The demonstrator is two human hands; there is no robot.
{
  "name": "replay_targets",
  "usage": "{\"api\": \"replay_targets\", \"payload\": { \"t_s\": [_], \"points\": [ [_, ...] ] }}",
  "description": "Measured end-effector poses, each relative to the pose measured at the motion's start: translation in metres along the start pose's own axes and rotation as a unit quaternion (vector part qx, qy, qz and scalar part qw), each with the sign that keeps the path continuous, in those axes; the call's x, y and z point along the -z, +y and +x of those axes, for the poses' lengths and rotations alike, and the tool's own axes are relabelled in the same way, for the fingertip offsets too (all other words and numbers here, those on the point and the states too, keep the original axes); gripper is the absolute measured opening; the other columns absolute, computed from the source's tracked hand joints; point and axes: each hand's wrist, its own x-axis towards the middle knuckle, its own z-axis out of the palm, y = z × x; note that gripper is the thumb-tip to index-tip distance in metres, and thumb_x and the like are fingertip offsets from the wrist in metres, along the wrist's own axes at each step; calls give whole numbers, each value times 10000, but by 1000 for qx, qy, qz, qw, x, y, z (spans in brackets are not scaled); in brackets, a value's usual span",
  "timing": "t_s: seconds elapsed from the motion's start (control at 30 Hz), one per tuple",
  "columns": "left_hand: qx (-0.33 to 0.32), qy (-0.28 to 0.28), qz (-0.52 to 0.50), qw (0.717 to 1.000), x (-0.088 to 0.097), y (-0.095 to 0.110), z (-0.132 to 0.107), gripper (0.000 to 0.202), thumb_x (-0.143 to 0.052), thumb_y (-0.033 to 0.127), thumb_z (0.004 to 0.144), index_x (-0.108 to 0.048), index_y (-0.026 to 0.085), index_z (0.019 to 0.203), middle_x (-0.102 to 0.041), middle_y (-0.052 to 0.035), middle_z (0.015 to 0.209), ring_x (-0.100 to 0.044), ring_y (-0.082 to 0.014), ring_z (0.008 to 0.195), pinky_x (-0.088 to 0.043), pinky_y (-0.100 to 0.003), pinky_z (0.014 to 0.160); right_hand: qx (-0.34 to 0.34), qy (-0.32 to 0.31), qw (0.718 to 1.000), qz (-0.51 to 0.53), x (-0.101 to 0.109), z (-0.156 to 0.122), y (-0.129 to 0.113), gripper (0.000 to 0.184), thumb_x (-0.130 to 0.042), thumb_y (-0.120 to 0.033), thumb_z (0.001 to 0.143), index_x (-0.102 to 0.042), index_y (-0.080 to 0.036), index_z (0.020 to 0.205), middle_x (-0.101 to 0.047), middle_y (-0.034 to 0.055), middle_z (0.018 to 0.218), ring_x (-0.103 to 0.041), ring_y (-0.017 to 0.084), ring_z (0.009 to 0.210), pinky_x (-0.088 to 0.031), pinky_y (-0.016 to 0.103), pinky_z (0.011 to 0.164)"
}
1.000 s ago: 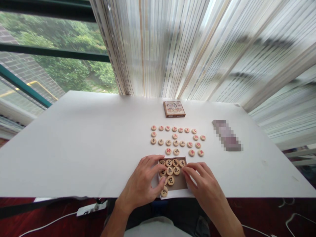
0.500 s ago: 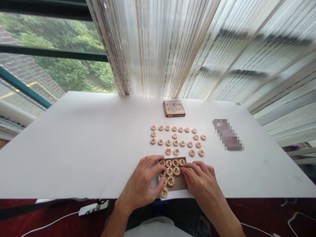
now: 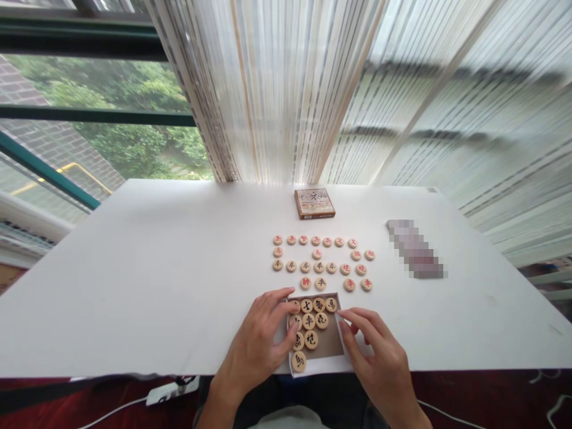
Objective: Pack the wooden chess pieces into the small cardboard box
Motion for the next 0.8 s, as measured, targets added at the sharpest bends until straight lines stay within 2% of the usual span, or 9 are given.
{"api": "replay_targets", "payload": {
  "t_s": [0.07,0.23,0.5,0.63,0.8],
  "points": [
    [4,3,3,1000,-1,-1,0,240,-568,180,951,-585,259,1177,-566,-65,1385,-532,-251,1293,-484,-456,1087,17,-2,1000,17,0,1,-1,197,-595,-145,961,-690,-238,1107,-672,68,989,-659,194,798,-587,345,732],
    [7,3,6,1000,-4,-5,0,249,-536,182,984,-572,264,1216,-564,-65,1379,-531,-241,1296,-480,-449,1098,109,-40,991,66,2,4,0,203,-600,-68,925,-681,-231,1017,-662,47,806,-601,208,743,-534,363,665],
    [30,-6,1,1000,-2,-5,-1,270,-520,182,995,-554,268,1249,-556,-66,1393,-518,-231,1319,-470,-431,1120,91,-70,988,104,-4,2,12,164,-568,-88,953,-668,-202,1015,-624,49,796,-601,173,700,-510,285,591],
    [20,-25,7,999,4,2,-1,362,-543,121,926,-542,266,1257,-538,-75,1424,-499,-247,1345,-464,-436,1130,122,-81,985,90,-5,4,14,162,-581,-98,937,-687,-199,1006,-598,47,761,-570,183,693,-512,301,598],
    [2,-51,17,999,9,7,-3,577,-640,101,773,-480,246,1309,-466,-114,1490,-440,-296,1392,-458,-462,1138,191,-80,977,55,-4,7,16,207,-615,-57,873,-710,-206,981,-645,72,813,-574,217,771,-545,343,658]
  ]
}}
